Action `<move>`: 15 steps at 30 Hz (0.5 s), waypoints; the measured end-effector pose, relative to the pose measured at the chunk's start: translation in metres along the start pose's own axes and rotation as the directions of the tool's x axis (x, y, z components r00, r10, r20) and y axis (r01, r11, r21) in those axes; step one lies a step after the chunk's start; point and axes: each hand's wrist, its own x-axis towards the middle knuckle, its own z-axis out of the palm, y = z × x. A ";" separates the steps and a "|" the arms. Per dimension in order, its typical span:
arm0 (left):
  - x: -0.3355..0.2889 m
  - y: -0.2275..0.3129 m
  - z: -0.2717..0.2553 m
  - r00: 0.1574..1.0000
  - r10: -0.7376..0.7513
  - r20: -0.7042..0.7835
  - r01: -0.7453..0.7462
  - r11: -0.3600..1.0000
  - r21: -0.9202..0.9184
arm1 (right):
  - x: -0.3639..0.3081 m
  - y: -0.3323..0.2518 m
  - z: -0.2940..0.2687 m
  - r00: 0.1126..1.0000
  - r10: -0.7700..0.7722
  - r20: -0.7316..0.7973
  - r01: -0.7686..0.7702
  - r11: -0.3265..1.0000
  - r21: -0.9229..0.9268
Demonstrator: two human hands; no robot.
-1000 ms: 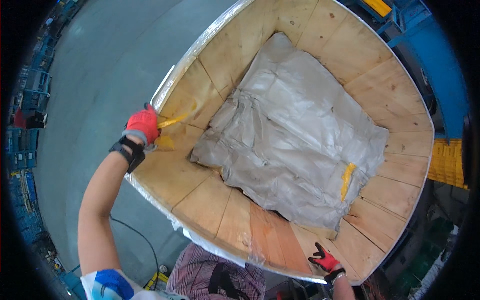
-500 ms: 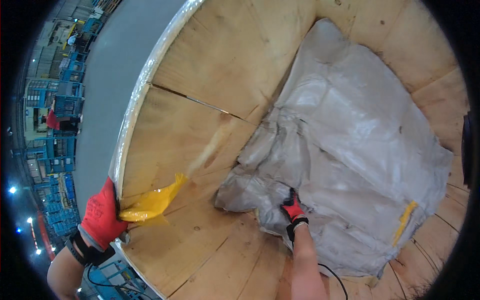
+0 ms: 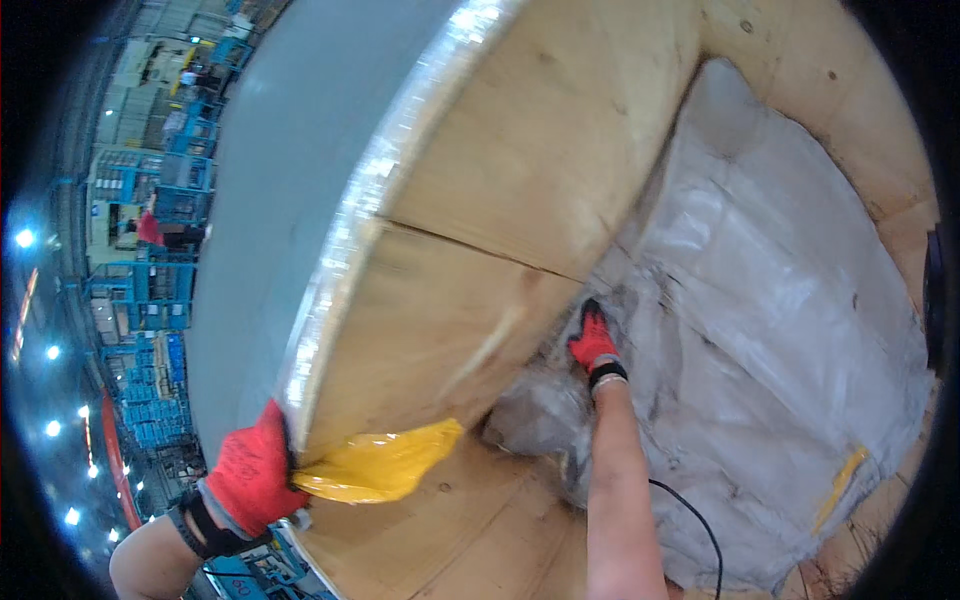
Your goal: The recorder prepares a large wooden shipping crate by lining it with a large plastic or synthetic sheet.
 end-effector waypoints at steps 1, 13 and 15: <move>0.001 0.000 -0.006 0.998 -0.007 0.057 0.008 1.000 -0.011 | 0.010 -0.010 -0.001 0.996 0.053 0.077 -0.049 0.998 -0.042; 0.003 -0.043 0.020 0.921 0.328 -0.209 -0.364 0.915 -0.173 | -0.214 -0.166 -0.089 0.969 0.076 -0.234 0.079 0.804 0.590; 0.010 -0.049 0.027 0.886 0.410 -0.218 -0.453 0.867 -0.208 | -0.257 -0.193 -0.097 0.956 0.070 -0.283 0.184 0.611 0.770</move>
